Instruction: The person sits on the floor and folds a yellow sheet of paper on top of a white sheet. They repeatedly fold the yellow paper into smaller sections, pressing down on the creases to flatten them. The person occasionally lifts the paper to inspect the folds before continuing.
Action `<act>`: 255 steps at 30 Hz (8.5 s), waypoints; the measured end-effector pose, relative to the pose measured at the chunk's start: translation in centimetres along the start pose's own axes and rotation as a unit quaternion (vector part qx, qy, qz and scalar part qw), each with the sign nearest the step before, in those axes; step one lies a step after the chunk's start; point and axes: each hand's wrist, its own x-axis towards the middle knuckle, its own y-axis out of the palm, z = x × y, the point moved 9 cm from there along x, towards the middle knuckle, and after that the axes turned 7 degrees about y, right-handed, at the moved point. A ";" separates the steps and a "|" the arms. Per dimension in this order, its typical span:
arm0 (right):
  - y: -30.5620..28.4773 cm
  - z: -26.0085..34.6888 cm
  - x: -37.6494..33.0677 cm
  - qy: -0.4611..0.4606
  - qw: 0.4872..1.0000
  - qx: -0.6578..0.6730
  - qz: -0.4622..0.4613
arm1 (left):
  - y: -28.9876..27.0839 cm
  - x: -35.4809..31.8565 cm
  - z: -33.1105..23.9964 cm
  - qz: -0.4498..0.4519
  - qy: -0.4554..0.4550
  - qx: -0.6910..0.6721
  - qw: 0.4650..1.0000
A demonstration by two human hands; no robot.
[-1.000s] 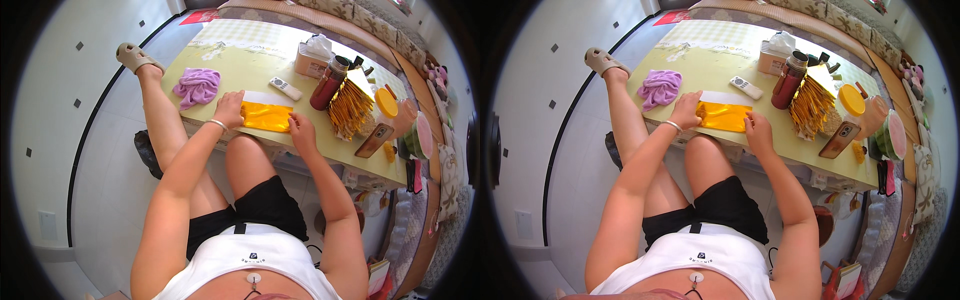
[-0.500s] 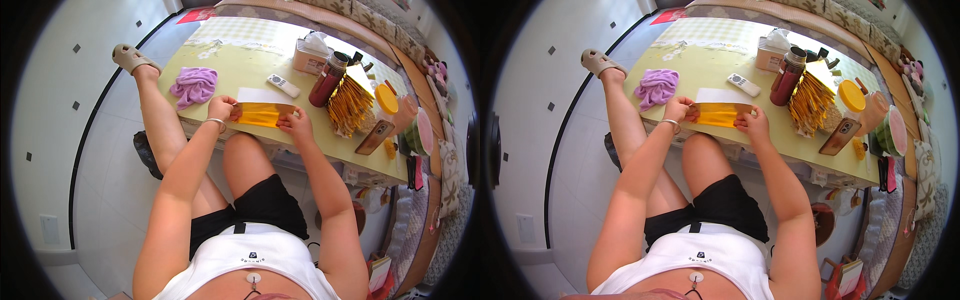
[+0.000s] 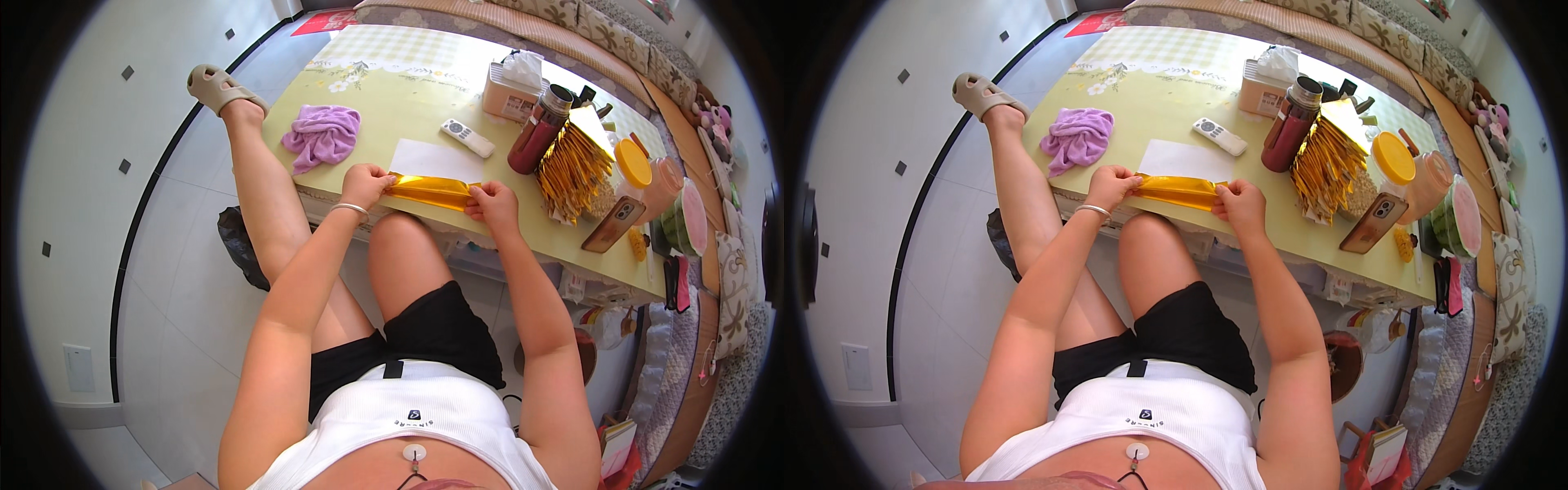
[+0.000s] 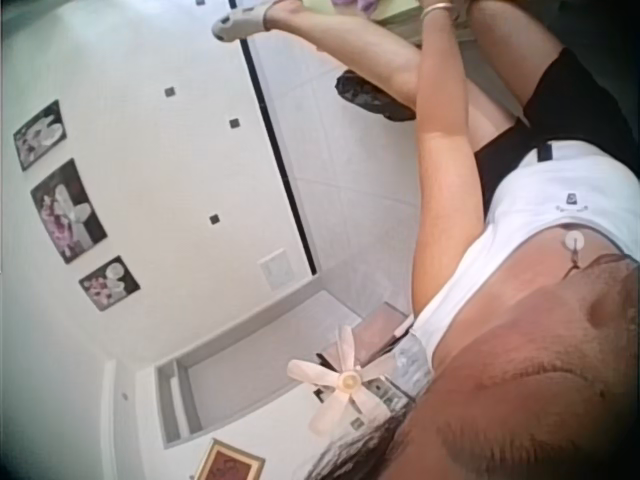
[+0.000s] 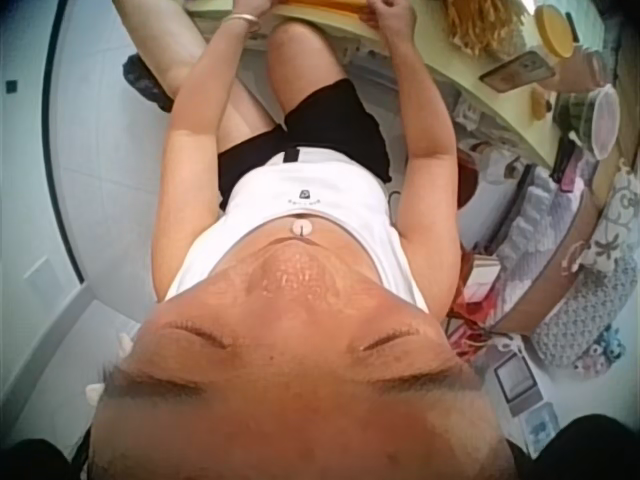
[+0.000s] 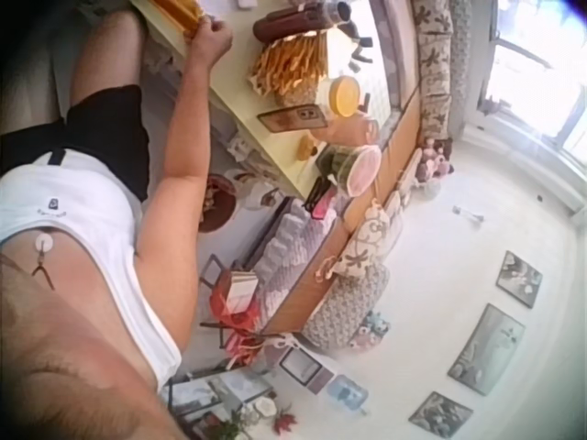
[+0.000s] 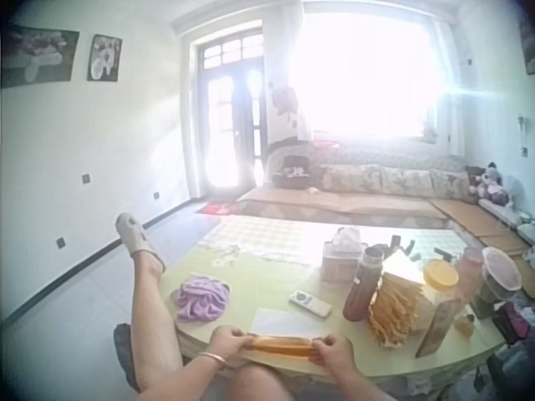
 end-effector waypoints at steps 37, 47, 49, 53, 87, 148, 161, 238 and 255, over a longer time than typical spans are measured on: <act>1.5 2.9 -6.8 -0.224 0.890 -0.384 -0.099 | 0.1 -1.7 -3.8 -0.024 0.198 0.296 0.934; 3.0 4.2 -9.3 -0.309 0.857 -0.399 -0.102 | 0.0 -1.8 -3.7 -0.032 0.195 0.294 0.935; 2.8 4.1 -8.9 -0.316 0.853 -0.399 -0.113 | -0.1 -1.9 -3.7 -0.042 0.196 0.292 0.935; 2.4 4.3 -8.1 -0.344 0.850 -0.381 -0.119 | -0.1 -2.1 -3.5 -0.058 0.191 0.284 0.938; 2.2 3.0 -7.1 -0.317 0.863 -0.373 -0.127 | 4.5 -8.0 -8.5 0.117 0.618 0.433 0.646; -1.1 6.3 -11.2 -0.426 0.861 -0.272 -0.062 | 1.4 -7.0 -8.9 0.237 0.189 -0.164 0.939; 4.1 4.3 -10.1 -0.382 0.733 -0.560 -0.060 | 7.0 -11.7 -15.5 0.261 0.424 0.192 0.846; -0.8 3.5 -2.8 -0.349 0.847 -0.321 -0.241 | 11.5 -5.5 -6.3 0.169 0.364 0.483 0.778; -1.3 3.4 -3.5 -0.323 0.843 -0.331 -0.275 | 11.6 -6.6 -6.7 0.176 0.366 0.510 0.758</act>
